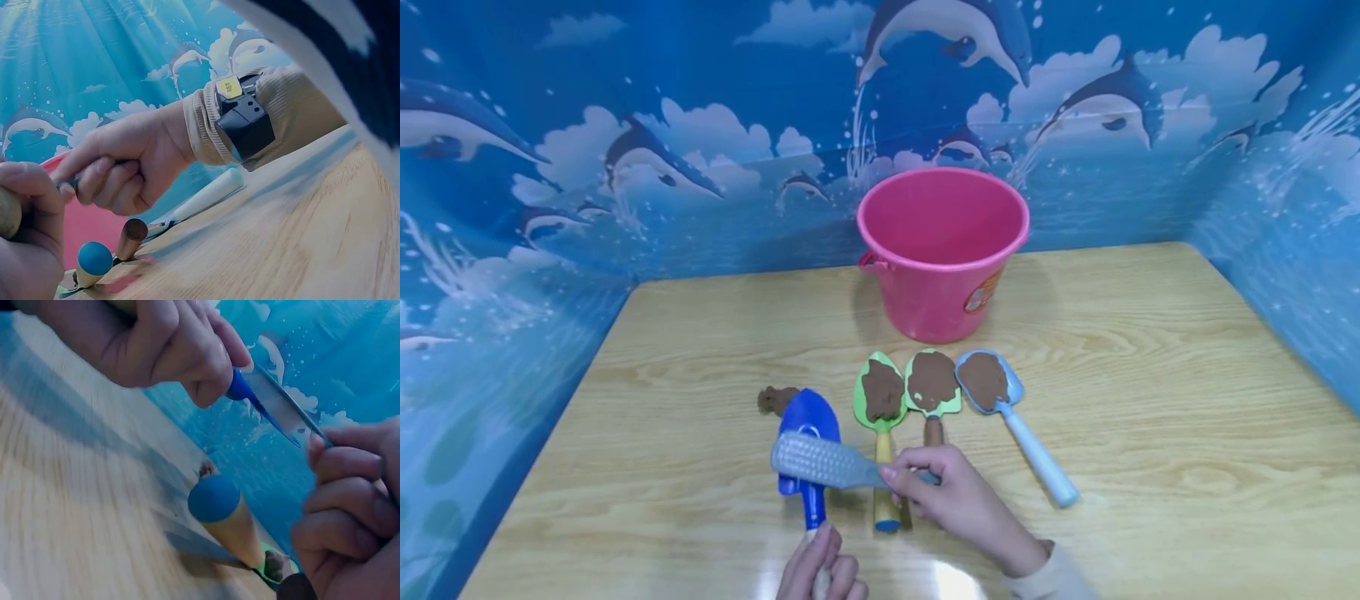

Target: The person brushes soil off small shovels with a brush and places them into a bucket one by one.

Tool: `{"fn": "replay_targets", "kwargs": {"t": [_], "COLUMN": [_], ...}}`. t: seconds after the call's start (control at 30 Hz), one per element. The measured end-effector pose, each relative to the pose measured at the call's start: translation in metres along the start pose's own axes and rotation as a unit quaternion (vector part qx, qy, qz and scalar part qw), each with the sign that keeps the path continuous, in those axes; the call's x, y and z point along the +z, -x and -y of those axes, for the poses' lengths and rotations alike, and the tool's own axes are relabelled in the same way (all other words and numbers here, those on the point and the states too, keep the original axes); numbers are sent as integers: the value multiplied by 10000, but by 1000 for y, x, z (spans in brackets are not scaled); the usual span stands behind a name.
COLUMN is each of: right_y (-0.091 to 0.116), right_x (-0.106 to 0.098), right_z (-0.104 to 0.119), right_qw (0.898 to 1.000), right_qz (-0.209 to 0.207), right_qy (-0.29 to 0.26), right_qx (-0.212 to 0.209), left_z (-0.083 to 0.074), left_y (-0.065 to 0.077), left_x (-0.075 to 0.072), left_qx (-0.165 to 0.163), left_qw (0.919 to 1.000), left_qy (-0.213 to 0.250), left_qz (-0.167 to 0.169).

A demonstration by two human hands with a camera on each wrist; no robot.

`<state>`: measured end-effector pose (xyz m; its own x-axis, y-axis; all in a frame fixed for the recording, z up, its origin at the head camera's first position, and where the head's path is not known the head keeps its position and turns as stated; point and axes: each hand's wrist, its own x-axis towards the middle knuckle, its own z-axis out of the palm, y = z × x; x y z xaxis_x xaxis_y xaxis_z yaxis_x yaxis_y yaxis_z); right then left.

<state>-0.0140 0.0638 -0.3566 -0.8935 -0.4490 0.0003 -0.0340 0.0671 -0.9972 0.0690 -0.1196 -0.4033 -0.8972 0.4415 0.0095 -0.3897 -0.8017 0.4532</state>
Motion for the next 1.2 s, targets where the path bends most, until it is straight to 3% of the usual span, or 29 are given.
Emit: {"fn": "replay_targets", "kwargs": {"t": [0.07, 0.2, 0.27, 0.33, 0.4, 0.47, 0.53, 0.6, 0.7, 0.77, 0.83, 0.93, 1.0, 1.07, 1.2], "right_y": [0, -2, -2, -1, 1, 3, 3, 2, 0, 1, 2, 6, 7, 7, 8], "right_x": [0, 2, 0, -3, -7, -10, -11, -11, -9, -9, -11, -15, -15, -15, -15], "right_z": [0, -1, -2, -3, -4, -5, -7, -9, -9, -6, -3, -1, -1, -2, -2], "right_qw": [9990, 9826, 9770, 9858, 9961, 9993, 9982, 9979, 9888, 9837, 9881, 9965, 9950, 9927, 9828], "right_qz": [-117, -1447, -1808, -1507, -740, 101, 427, 19, -1258, -1642, -1383, -246, 176, -22, -1314], "right_qy": [435, 1128, 1070, 657, 361, 245, 371, 638, 806, 714, 554, 498, 711, 1043, 1224], "right_qx": [-66, -301, -362, -339, -321, -255, -201, -123, -41, -165, -381, -629, -684, -605, -417], "left_z": [0, -1, -1, -1, -1, 0, 3, 5, 8, 8, 7, 5, 5, 5, 7], "left_y": [0, 0, -1, -3, -5, -6, -6, -7, -7, -9, -11, -13, -15, -15, -18], "left_x": [1, 3, 1, -1, -3, -5, -6, -7, -7, -6, -4, 0, 2, 2, 0], "left_qx": [-67, -145, -225, -293, -343, -441, -521, -626, -668, -587, -522, -486, -531, -578, -603], "left_qw": [10000, 9997, 9995, 9994, 9992, 9989, 9986, 9979, 9975, 9980, 9984, 9987, 9985, 9982, 9980], "left_qy": [51, 176, 214, 204, 188, 167, 132, 175, 212, 252, 228, 169, 117, 100, 187], "left_qz": [-30, -94, -43, 15, 56, 45, -7, -64, -36, 8, 51, 35, -3, -82, 15]}}
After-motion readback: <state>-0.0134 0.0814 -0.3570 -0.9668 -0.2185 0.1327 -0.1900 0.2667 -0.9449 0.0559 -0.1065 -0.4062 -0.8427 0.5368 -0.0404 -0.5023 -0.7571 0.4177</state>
